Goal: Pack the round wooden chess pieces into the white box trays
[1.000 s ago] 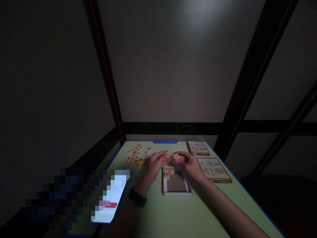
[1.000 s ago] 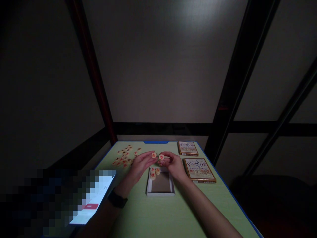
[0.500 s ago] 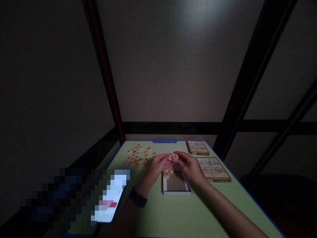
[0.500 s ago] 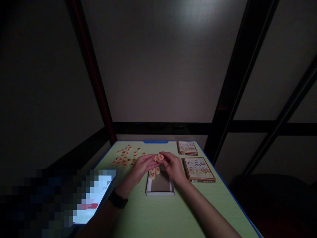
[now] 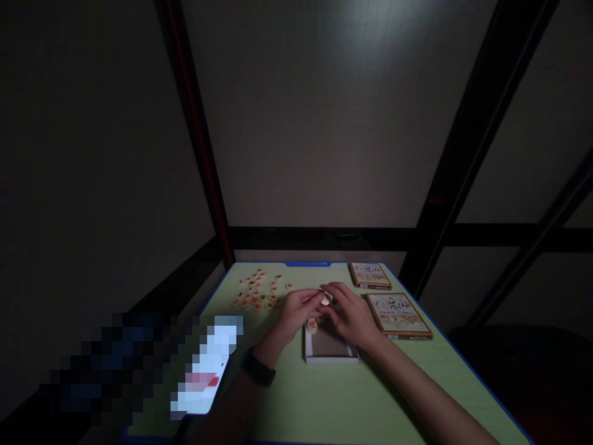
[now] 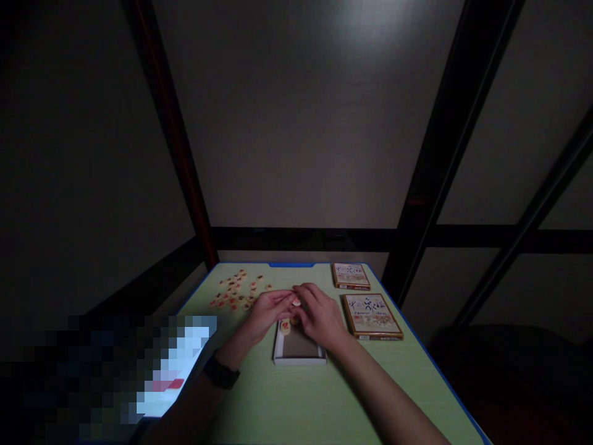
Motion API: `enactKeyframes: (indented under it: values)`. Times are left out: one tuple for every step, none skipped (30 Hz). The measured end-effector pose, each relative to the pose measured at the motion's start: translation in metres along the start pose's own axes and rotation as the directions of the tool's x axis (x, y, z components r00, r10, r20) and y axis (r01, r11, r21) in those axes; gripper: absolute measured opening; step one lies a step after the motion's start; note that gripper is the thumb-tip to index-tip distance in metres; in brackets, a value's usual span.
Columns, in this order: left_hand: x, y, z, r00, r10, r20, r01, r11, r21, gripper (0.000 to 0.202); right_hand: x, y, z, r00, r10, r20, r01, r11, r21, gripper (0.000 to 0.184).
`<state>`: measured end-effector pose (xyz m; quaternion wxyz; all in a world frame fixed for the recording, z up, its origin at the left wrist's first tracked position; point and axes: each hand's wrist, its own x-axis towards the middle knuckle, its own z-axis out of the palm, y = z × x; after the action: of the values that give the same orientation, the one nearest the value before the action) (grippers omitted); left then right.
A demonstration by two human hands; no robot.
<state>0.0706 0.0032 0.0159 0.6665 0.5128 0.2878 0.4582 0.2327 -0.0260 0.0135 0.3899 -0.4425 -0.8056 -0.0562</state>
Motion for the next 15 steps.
enactKeyframes:
  values:
    - [0.0002,-0.0003,-0.0003,1.000,-0.006,0.001,0.006,1.000,-0.007,0.046,0.0005,0.0004,-0.0014,1.000,-0.025,0.015,0.025,1.000,0.018,0.029]
    - [0.0002,-0.0004,-0.0005,1.000,-0.011,0.003,0.011,1.000,-0.013,0.047,0.0008,0.0010,-0.0022,0.999,-0.044,0.020,0.043,0.999,0.029,0.029]
    - [-0.0001,-0.0001,-0.0005,1.000,-0.014,0.003,0.014,1.000,-0.017,0.048,0.0008,0.0016,-0.0024,0.999,-0.050,0.013,0.050,0.998,0.029,0.028]
    - [-0.0005,0.0003,-0.0005,1.000,-0.016,0.004,0.016,1.000,-0.019,0.048,0.0007,0.0022,-0.0022,0.999,-0.048,-0.002,0.048,0.999,0.020,0.027]
    - [-0.0011,0.0011,-0.0004,1.000,-0.018,0.005,0.018,1.000,-0.018,0.047,0.0005,0.0026,-0.0017,0.999,-0.040,-0.022,0.040,0.999,0.003,0.026]
    - [-0.0018,0.0020,-0.0002,1.000,-0.017,0.009,0.017,1.000,-0.017,0.047,0.0003,0.0029,-0.0012,0.999,-0.030,-0.042,0.030,0.999,-0.015,0.024]
    - [-0.0025,0.0029,-0.0001,1.000,-0.015,0.014,0.015,1.000,-0.016,0.046,0.0001,0.0031,-0.0007,0.998,-0.019,-0.057,0.017,0.999,-0.036,0.021]
    - [-0.0031,0.0038,0.0001,1.000,-0.010,0.019,0.010,1.000,-0.019,0.045,0.0000,0.0032,-0.0003,0.998,-0.007,-0.065,0.003,0.998,-0.055,0.019]
    - [-0.0037,0.0046,0.0002,1.000,-0.004,0.028,0.005,1.000,-0.025,0.044,-0.0001,0.0032,-0.0002,0.998,0.006,-0.068,-0.011,0.997,-0.073,0.018]
    - [-0.0041,0.0051,0.0003,0.999,0.001,0.036,0.001,0.999,-0.035,0.043,-0.0002,0.0032,-0.0001,0.997,0.019,-0.070,-0.025,0.996,-0.090,0.018]
    - [-0.0043,0.0055,0.0003,0.999,0.006,0.039,-0.004,0.999,-0.049,0.042,-0.0004,0.0032,-0.0001,0.997,0.030,-0.072,-0.038,0.994,-0.105,0.019]
    - [-0.0045,0.0057,0.0002,0.999,0.006,0.033,-0.004,0.998,-0.064,0.042,-0.0006,0.0033,-0.0001,0.996,0.040,-0.076,-0.048,0.992,-0.120,0.021]
    - [-0.0044,0.0058,0.0000,1.000,0.003,0.022,-0.001,0.997,-0.077,0.041,-0.0009,0.0033,-0.0001,0.996,0.047,-0.081,-0.057,0.990,-0.132,0.022]
    - [-0.0043,0.0058,-0.0002,1.000,-0.003,0.006,0.004,0.996,-0.091,0.041,-0.0012,0.0034,0.0001,0.995,0.055,-0.088,-0.067,0.988,-0.141,0.023]
    - [-0.0041,0.0058,-0.0006,1.000,-0.011,-0.010,0.010,0.994,-0.105,0.040,-0.0016,0.0035,0.0002,0.993,0.062,-0.097,-0.076,0.986,-0.147,0.023]
